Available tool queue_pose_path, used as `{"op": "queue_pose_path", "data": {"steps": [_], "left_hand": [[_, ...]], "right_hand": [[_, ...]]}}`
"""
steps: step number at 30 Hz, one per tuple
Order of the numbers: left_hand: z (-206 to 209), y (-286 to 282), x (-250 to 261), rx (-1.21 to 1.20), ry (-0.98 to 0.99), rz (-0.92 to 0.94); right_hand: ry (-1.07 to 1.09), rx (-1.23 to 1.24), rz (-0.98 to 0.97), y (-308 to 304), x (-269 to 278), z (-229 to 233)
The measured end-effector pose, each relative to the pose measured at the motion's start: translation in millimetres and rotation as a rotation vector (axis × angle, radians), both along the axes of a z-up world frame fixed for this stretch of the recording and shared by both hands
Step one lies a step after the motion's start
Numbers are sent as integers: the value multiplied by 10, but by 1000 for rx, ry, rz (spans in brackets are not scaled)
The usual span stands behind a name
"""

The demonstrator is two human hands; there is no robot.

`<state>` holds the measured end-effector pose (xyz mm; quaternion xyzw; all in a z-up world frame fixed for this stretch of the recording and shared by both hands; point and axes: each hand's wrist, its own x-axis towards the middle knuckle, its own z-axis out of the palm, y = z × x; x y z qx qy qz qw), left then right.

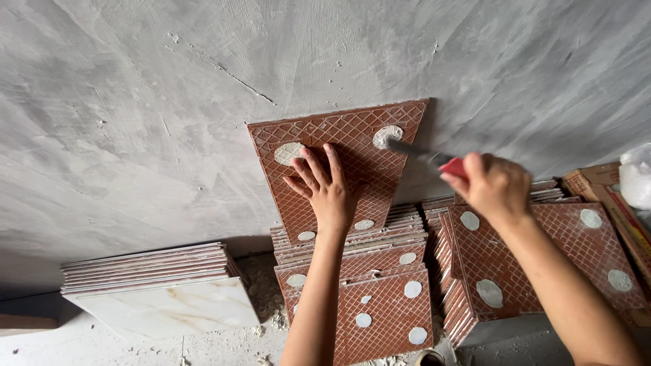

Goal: The person uses a utility knife to scrape dried adhesive spots from the back of brown patterned tiles. They work on individual tiles, scraping the residue and then stacking the cleaned tiles.

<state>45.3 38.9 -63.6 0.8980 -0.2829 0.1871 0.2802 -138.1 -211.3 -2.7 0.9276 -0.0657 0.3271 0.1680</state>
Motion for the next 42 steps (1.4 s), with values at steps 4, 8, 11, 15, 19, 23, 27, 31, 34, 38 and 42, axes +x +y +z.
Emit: {"op": "queue_pose_path", "data": {"steps": [4, 8, 11, 15, 19, 23, 27, 31, 34, 38, 42], "left_hand": [[24, 34, -20, -138, -99, -30], [136, -91, -128, -508, -332, -39], [250, -259, -167, -444, -485, 35], [460, -265, -115, -346, -660, -25], [659, -238, 27, -237, -826, -152], [714, -263, 63, -242, -808, -274], [749, -225, 150, -220, -809, -337], [841, -160, 302, -160, -957, -380], [904, -112, 359, -17, -1103, -424], [970, -117, 466, 96, -1347, -425], [998, -217, 555, 193, -1459, -560]], "right_hand": [[-24, 159, 63, 299, 79, -201], [-274, 450, -5, 587, 106, -300], [-204, 718, -134, 787, 264, -501], [-267, 667, -41, 929, 305, -621], [-204, 797, -89, 904, 179, -586], [-151, 834, -130, 856, 97, -595], [-189, 802, -72, 816, 104, -619], [-177, 826, -80, 833, 121, -628], [-174, 839, -88, 844, 135, -614], [-191, 840, -71, 879, 145, -616], [-208, 851, -65, 927, 175, -635]]}}
